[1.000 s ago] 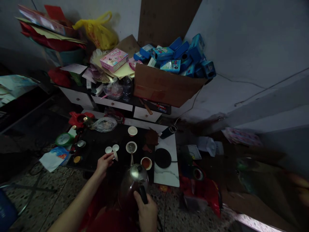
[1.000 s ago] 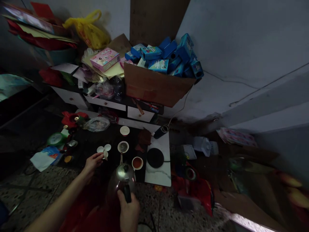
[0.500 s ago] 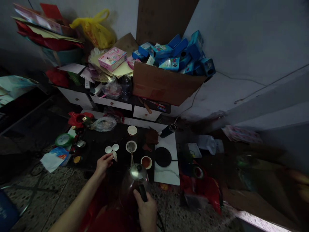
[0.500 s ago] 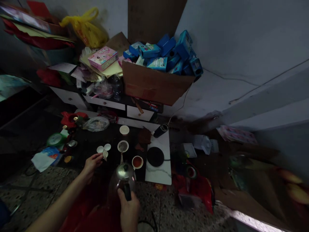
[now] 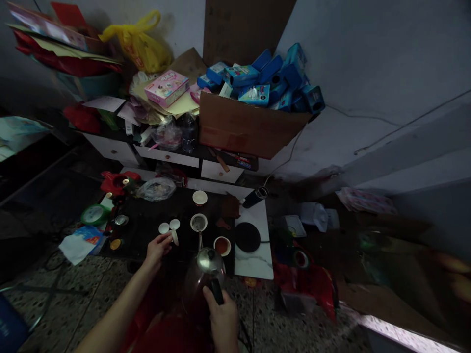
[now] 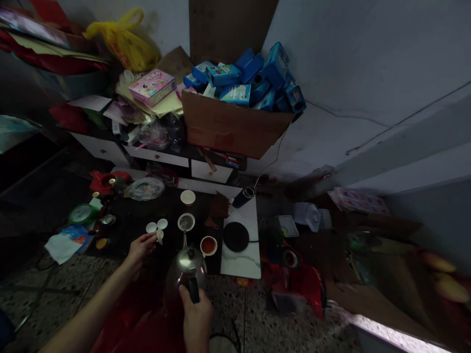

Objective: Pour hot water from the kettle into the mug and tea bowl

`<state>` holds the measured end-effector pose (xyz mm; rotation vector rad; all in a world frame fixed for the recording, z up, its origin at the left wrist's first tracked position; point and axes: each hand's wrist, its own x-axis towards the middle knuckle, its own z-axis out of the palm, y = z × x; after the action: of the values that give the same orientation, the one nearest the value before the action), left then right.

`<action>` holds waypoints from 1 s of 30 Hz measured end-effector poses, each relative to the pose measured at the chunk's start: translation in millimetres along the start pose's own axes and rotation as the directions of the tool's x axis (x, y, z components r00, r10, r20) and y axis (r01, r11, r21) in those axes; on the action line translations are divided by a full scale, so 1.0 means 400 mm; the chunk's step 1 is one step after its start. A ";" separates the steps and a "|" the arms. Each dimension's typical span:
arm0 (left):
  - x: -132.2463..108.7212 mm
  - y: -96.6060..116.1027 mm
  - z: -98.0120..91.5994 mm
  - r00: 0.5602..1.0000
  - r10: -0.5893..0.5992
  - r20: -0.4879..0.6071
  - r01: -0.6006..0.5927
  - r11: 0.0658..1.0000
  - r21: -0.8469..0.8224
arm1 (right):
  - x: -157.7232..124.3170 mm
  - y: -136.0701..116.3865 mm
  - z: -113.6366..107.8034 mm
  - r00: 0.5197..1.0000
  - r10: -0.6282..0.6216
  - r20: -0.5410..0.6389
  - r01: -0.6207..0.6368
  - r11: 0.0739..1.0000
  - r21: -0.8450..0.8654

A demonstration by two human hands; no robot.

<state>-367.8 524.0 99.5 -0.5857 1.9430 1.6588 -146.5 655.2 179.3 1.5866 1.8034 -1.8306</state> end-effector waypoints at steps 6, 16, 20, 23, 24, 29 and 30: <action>0.014 -0.016 -0.009 1.000 -0.002 0.007 0.002 1.000 0.007 | 0.005 0.013 -0.003 1.000 -0.019 -0.001 0.019 1.000 -0.013; 0.008 -0.009 -0.003 1.000 -0.006 -0.002 0.006 1.000 0.020 | -0.012 -0.003 -0.003 0.998 -0.050 -0.032 0.052 0.997 0.048; 0.005 -0.003 0.001 1.000 0.005 0.008 -0.006 1.000 0.030 | -0.011 0.008 0.001 0.999 -0.032 -0.021 0.033 0.996 0.077; 0.009 -0.004 -0.002 1.000 0.003 0.017 -0.003 1.000 0.031 | -0.013 0.011 0.002 0.998 -0.054 -0.020 0.056 0.992 0.111; 0.011 -0.004 -0.003 1.000 0.003 0.020 -0.003 1.000 0.030 | -0.015 0.011 0.002 0.997 -0.069 -0.024 0.071 0.990 0.120; 0.007 0.004 0.002 1.000 0.007 0.019 -0.008 0.999 0.036 | -0.018 0.011 -0.002 0.995 -0.082 -0.048 0.088 0.985 0.145; 0.002 0.008 0.005 1.000 0.006 0.022 -0.007 0.999 0.035 | -0.019 0.010 -0.004 0.995 -0.085 -0.053 0.092 0.985 0.145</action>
<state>-370.5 526.4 101.3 -0.5464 1.9563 1.6250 -139.6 651.1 182.5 1.6357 1.8240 -2.0260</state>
